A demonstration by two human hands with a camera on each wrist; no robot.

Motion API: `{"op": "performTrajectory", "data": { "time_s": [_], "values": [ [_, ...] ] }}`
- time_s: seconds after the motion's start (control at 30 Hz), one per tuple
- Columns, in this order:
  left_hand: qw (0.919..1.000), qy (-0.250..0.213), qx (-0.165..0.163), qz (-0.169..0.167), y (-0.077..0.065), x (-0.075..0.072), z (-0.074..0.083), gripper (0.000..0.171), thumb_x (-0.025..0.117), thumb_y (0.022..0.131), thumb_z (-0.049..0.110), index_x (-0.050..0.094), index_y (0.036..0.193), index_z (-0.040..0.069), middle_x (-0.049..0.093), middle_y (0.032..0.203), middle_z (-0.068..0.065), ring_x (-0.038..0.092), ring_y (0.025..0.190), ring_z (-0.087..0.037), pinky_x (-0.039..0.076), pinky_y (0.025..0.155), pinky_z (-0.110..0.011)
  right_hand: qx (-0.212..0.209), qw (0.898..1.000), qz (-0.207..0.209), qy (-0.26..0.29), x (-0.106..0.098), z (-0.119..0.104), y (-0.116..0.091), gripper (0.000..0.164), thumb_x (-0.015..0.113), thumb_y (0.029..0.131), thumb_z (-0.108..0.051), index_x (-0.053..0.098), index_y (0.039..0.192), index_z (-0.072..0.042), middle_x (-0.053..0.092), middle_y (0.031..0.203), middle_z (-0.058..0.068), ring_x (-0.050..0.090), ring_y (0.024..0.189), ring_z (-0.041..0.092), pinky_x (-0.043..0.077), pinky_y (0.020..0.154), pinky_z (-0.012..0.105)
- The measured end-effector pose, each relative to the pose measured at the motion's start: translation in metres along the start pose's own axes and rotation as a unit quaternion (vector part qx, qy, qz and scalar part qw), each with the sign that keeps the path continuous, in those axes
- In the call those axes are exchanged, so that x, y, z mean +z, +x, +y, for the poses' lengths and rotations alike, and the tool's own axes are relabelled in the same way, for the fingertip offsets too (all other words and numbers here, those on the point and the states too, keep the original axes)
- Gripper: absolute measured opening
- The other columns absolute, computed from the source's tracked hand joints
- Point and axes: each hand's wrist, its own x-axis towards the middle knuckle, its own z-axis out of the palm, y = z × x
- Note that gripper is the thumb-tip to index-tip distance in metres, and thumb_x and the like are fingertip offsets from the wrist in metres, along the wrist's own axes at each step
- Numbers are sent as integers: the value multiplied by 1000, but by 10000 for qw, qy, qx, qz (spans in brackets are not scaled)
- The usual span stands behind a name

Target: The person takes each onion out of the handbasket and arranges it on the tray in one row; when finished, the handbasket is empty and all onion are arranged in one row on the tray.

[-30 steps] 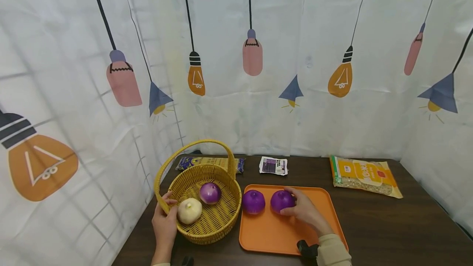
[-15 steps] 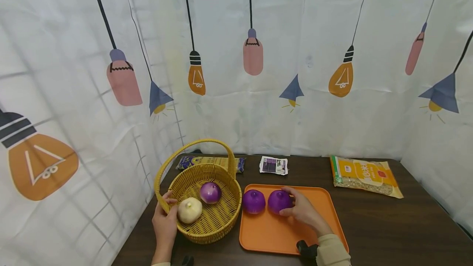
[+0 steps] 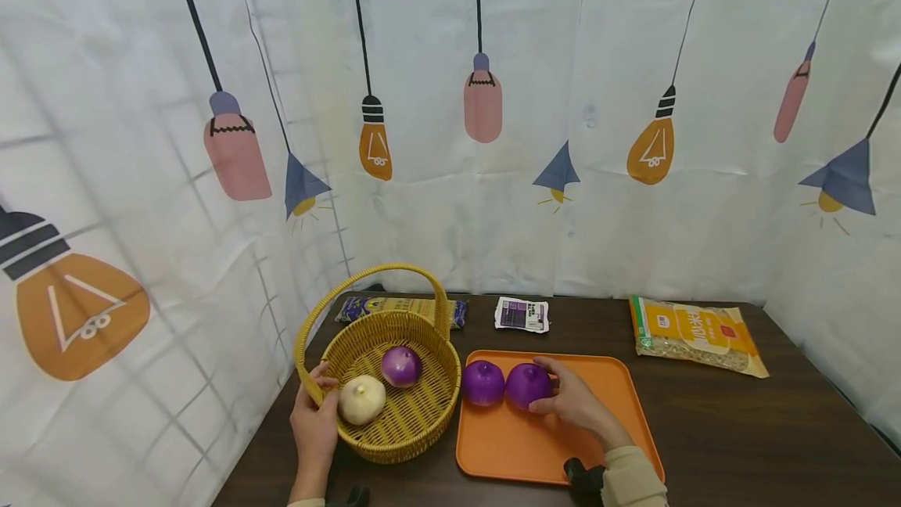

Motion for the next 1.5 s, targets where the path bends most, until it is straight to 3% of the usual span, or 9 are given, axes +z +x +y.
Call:
{"op": "performTrajectory", "data": {
  "time_s": [0.27,0.57,0.93,1.07,1.3,1.37,1.5],
  "values": [
    [10000,28,26,15,-1,0,0,21,57,89,-1,65,109,-1,61,130,-8,49,124,-22,32,82,-5,-154,9997,-168,-35,-2,0,0,83,84,72,-7,43,144,0,47,141,24,48,123,49,41,98,59],
    [10000,23,50,-6,0,1,0,25,57,89,-1,65,113,1,61,129,-10,50,122,-24,33,82,-6,-184,9996,-190,-123,-10,-3,-2,83,84,74,-11,41,144,1,46,140,29,52,119,48,43,96,58],
    [10000,51,10,-29,-1,0,-1,20,57,89,-1,65,108,-1,60,131,-7,50,124,-23,33,82,-5,-75,9981,583,-158,-19,-19,-9,74,78,82,-22,43,145,-8,44,144,21,44,127,48,44,96,57],
    [10000,61,44,-48,-1,1,-1,20,57,89,-1,65,108,-1,61,130,-8,50,123,-24,33,82,-5,-280,9947,984,-72,-19,-27,-10,64,74,87,-20,46,142,-5,47,142,22,45,127,45,39,101,57],
    [9999,-23,95,-28,-8,-2,27,19,56,88,-7,64,105,-3,63,122,-9,52,119,-27,34,83,-5,-965,9837,1504,177,-9,-49,-13,45,72,88,-15,59,130,-5,58,133,15,52,123,36,40,102,54],
    [9999,-7,114,0,-8,-1,27,19,57,88,-6,64,105,-3,62,119,-6,52,117,-26,35,82,-6,-1123,9815,1522,304,-3,-56,-15,40,72,87,-11,62,126,-6,61,129,14,54,121,34,41,102,53],
    [10000,29,54,9,-3,0,12,20,57,89,-4,64,108,-1,62,123,-8,52,118,-24,34,83,-5,-1403,9779,1434,591,13,-69,-19,32,71,87,-5,67,119,-10,65,122,10,59,115,28,44,98,50]
  ]
}}
